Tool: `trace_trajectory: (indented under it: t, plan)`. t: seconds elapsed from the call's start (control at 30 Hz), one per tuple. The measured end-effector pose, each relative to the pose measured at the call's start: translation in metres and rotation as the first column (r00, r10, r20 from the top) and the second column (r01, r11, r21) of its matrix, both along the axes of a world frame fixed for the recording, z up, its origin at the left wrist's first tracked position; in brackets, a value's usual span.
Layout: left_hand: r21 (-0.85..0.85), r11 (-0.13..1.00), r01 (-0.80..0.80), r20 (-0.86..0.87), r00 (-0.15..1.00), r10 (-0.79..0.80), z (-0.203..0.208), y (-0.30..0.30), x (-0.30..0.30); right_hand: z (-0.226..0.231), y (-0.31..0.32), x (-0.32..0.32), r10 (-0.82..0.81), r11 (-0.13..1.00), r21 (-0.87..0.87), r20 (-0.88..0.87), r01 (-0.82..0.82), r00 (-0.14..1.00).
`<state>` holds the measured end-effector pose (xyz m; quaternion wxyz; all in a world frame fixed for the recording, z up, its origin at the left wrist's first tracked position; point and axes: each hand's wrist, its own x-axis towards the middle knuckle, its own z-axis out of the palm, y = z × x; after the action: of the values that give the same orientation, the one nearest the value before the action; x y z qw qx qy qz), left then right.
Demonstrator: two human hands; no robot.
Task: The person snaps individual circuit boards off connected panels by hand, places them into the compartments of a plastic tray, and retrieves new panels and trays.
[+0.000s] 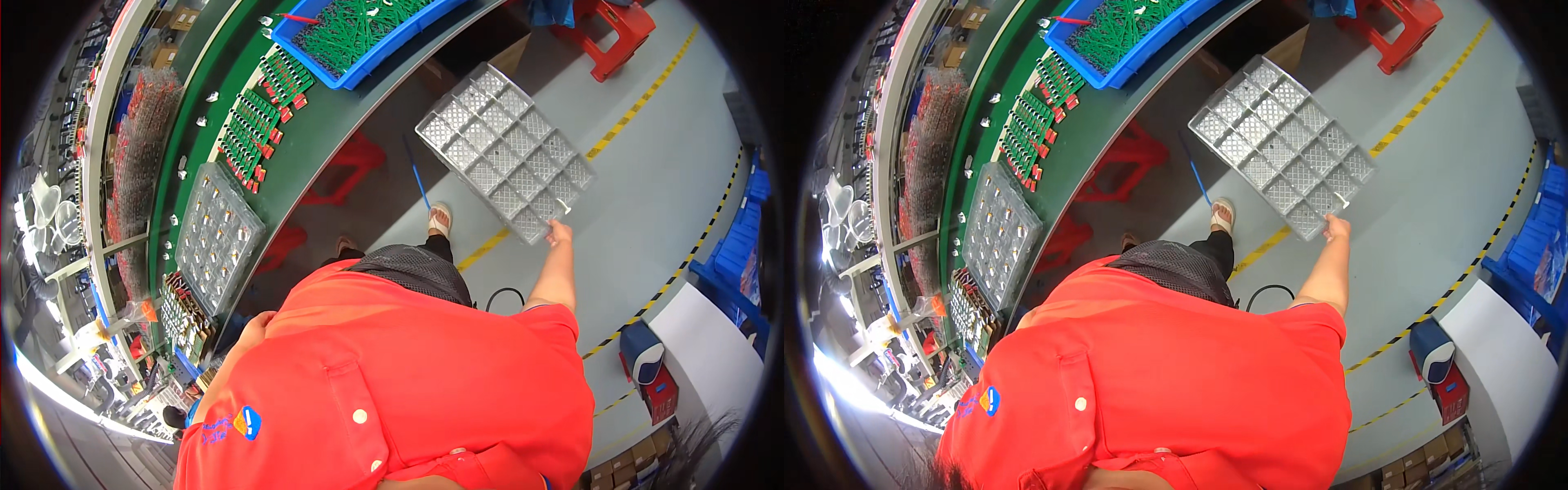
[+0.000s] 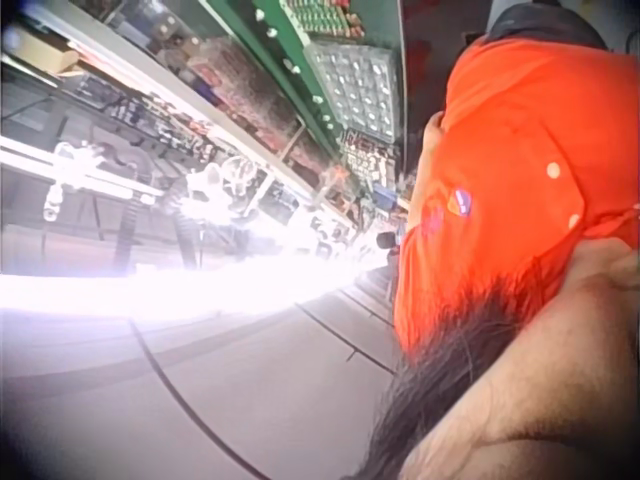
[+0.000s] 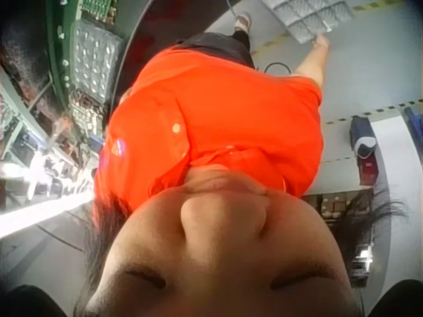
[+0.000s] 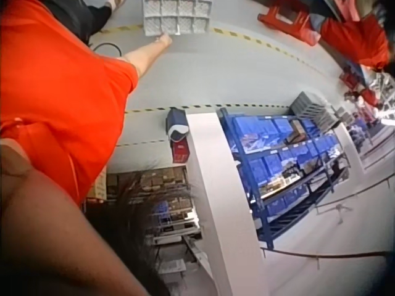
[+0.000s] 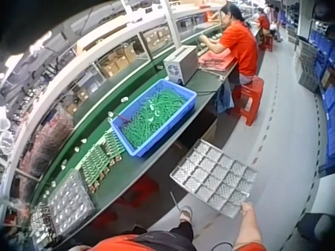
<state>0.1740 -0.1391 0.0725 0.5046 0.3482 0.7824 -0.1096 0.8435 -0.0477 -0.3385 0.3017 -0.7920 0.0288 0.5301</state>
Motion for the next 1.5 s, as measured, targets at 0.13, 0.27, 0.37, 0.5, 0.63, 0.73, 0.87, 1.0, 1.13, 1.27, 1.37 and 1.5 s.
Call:
trace_trajectory:
  t: [0.13, 0.27, 0.37, 0.5, 0.63, 0.73, 0.87, 1.0, 1.13, 1.27, 1.37, 1.5]
  plan:
    - [-0.011, 1.000, 0.022, -0.023, 0.999, -0.023, -0.001, 0.010, 0.001, 0.003, -0.003, 0.005, 0.032, 0.999, 0.036, -0.017, -0.031, 0.999]
    - [0.047, 0.999, 0.015, -0.031, 0.999, -0.013, -0.021, -0.007, -0.027, 0.027, 0.016, -0.003, 0.134, 0.991, 0.043, -0.077, -0.131, 0.988]
    - [0.079, 0.994, 0.071, 0.018, 0.997, -0.072, -0.025, -0.011, -0.027, 0.031, 0.020, 0.000, 0.219, 0.976, 0.035, -0.129, -0.216, 0.967]
    - [0.115, 0.989, 0.093, 0.018, 0.995, -0.095, -0.044, -0.022, -0.047, 0.038, 0.030, -0.004, 0.243, 0.969, -0.032, -0.022, -0.244, 0.970]
    - [0.129, 0.988, 0.089, 0.090, 0.991, -0.101, -0.073, -0.027, -0.069, 0.048, 0.028, -0.004, 0.165, 0.982, 0.079, 0.098, -0.172, 0.982]
    - [0.072, 0.995, 0.066, 0.031, 0.997, -0.069, -0.070, -0.018, -0.055, 0.106, 0.051, -0.034, 0.109, 0.962, 0.232, 0.146, -0.141, 0.983]
    - [0.098, 0.962, 0.256, -0.003, 0.966, -0.257, -0.083, 0.006, -0.050, 0.174, 0.063, -0.048, 0.005, 0.950, 0.300, 0.277, -0.091, 0.961]
    - [0.211, 0.925, 0.315, -0.005, 0.947, -0.321, -0.097, 0.024, -0.044, 0.265, 0.060, -0.044, -0.123, 0.843, 0.537, 0.244, -0.028, 0.962]
    - [0.548, 0.770, 0.327, -0.085, 0.937, -0.338, -0.109, 0.038, -0.050, 0.364, 0.020, -0.012, -0.095, 0.741, 0.623, 0.466, -0.251, 0.880]
    - [0.759, 0.629, 0.170, -0.031, 0.974, -0.225, -0.090, 0.065, -0.047, 0.486, -0.031, -0.055, -0.056, 0.584, 0.648, 0.633, -0.489, 0.772]
    - [0.847, 0.531, -0.026, 0.111, 0.985, -0.129, -0.070, 0.086, -0.056, 0.522, -0.038, -0.090, 0.024, 0.404, 0.700, 0.636, -0.589, 0.772]
    - [0.890, 0.438, -0.127, 0.186, 0.978, -0.094, -0.029, 0.096, -0.094, 0.533, 0.003, -0.197, 0.190, 0.238, 0.752, 0.585, -0.615, 0.789]
